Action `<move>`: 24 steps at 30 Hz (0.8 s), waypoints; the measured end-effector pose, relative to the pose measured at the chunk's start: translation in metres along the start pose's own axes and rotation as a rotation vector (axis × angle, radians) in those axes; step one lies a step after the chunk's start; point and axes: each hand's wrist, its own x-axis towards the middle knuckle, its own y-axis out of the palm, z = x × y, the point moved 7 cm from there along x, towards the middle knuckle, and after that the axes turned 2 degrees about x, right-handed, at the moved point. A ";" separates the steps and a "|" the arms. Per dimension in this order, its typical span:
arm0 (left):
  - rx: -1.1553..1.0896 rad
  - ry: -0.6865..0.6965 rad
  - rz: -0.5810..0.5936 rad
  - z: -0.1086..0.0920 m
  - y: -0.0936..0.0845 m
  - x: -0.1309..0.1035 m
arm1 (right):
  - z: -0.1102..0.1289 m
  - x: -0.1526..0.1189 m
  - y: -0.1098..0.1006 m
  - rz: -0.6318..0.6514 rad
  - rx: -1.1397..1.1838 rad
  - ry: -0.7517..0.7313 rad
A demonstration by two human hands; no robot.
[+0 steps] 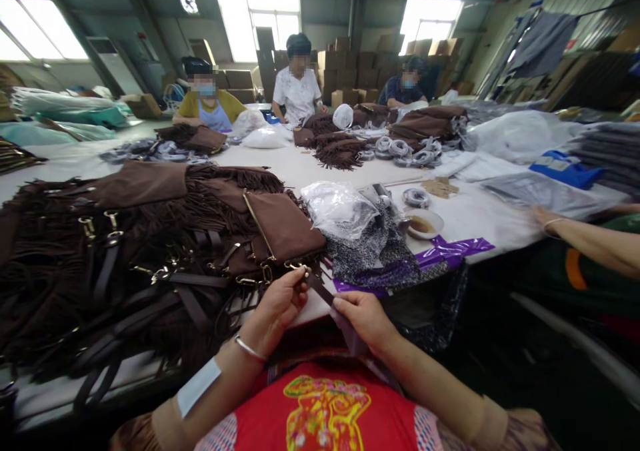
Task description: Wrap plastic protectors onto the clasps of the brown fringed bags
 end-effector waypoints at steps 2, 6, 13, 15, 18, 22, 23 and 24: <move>0.029 0.006 0.010 0.005 -0.001 -0.002 | 0.004 0.010 0.006 0.021 -0.021 0.016; 0.183 0.079 0.046 0.010 0.000 -0.004 | 0.016 0.032 0.021 0.021 -0.010 -0.065; 0.136 0.084 0.086 0.009 -0.002 -0.009 | 0.013 0.038 0.018 0.006 0.161 -0.079; 0.089 0.044 0.111 0.008 -0.003 -0.009 | 0.013 0.027 0.015 0.053 0.011 -0.074; 0.060 0.018 0.159 0.007 0.000 -0.008 | 0.009 0.014 0.012 0.087 -0.209 -0.011; 0.070 0.006 0.150 0.007 -0.001 -0.007 | 0.001 0.015 0.019 0.067 -0.075 0.055; 0.088 0.004 0.148 0.007 -0.002 -0.008 | 0.000 0.017 0.022 0.070 -0.003 0.046; 0.122 0.017 0.144 0.007 -0.005 -0.009 | 0.000 0.019 0.024 0.076 0.061 0.037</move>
